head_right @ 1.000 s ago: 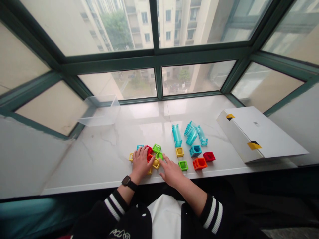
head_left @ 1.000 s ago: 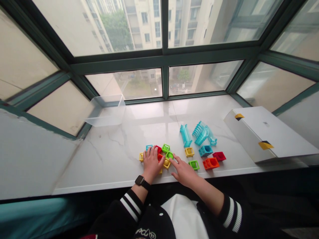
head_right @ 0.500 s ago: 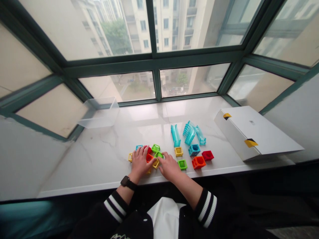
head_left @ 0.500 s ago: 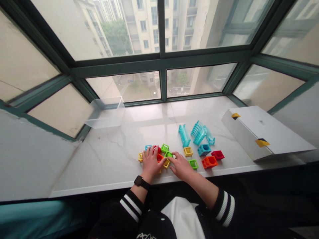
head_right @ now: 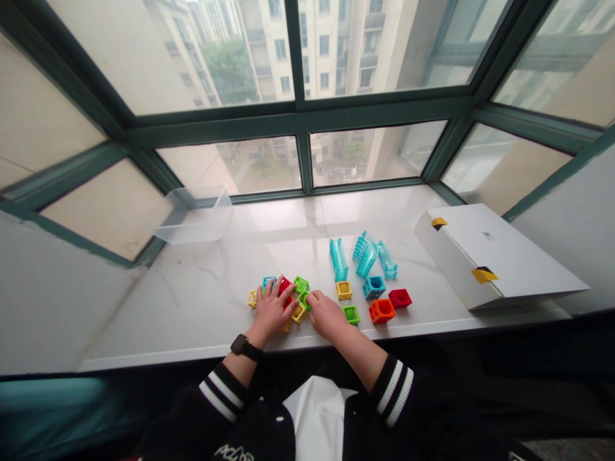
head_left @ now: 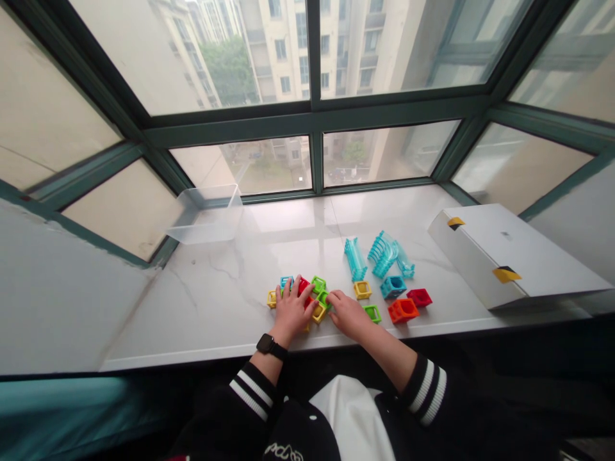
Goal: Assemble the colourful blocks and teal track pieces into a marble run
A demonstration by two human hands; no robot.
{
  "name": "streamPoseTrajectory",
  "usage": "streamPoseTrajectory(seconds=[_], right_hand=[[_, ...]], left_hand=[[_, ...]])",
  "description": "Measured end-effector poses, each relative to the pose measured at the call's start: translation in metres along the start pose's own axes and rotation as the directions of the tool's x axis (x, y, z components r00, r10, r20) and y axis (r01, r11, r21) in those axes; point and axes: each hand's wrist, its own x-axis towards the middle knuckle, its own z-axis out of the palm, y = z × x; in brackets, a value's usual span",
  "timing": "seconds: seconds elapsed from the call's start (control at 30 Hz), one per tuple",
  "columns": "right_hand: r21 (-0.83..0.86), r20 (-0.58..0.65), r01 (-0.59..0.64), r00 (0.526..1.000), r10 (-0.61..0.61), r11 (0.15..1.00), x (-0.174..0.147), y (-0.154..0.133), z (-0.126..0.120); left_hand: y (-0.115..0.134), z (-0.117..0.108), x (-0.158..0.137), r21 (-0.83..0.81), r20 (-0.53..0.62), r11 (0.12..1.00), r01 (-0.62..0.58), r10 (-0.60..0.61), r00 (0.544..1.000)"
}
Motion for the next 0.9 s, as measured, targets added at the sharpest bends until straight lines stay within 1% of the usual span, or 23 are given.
streamPoseTrajectory(seconds=[0.17, 0.27, 0.4, 0.57, 0.63, 0.73, 0.8, 0.9], right_hand=[[-0.115, 0.025, -0.098, 0.994, 0.102, 0.988, 0.003, -0.005, 0.003], [-0.126, -0.007, -0.091, 0.996, 0.091, 0.988, 0.002, -0.006, 0.003], [-0.058, -0.115, -0.084, 0.99, 0.077, 0.995, 0.0, -0.005, -0.001], [0.11, -0.237, -0.074, 0.966, 0.099, 0.991, -0.01, 0.001, -0.012], [0.229, -0.283, -0.041, 0.953, 0.107, 0.973, -0.018, 0.003, -0.017], [0.403, -0.332, 0.056, 0.939, 0.089, 0.913, -0.031, 0.007, -0.026], [0.455, -0.361, 0.125, 0.931, 0.054, 0.882, -0.038, 0.009, -0.032], [0.443, -0.402, 0.207, 0.916, -0.013, 0.872, -0.048, 0.013, -0.04]], left_hand=[[0.0, 0.0, 0.0, 0.007, -0.006, 1.0, 0.008, -0.008, 1.0], [0.0, 0.0, 0.0, 0.024, -0.007, 1.0, 0.005, -0.005, 1.0], [-0.001, 0.0, -0.001, 0.02, -0.017, 1.0, 0.001, -0.001, 1.0], [0.0, -0.001, -0.001, 0.008, -0.02, 1.0, 0.01, -0.01, 1.0], [0.001, -0.001, 0.0, 0.004, -0.019, 1.0, 0.013, -0.013, 1.0], [0.001, -0.001, 0.0, -0.017, -0.023, 1.0, 0.024, -0.025, 0.999], [0.001, -0.001, 0.0, -0.046, -0.03, 0.998, 0.032, -0.034, 0.999], [0.0, -0.002, -0.001, -0.074, -0.027, 0.997, 0.025, -0.027, 0.999]])
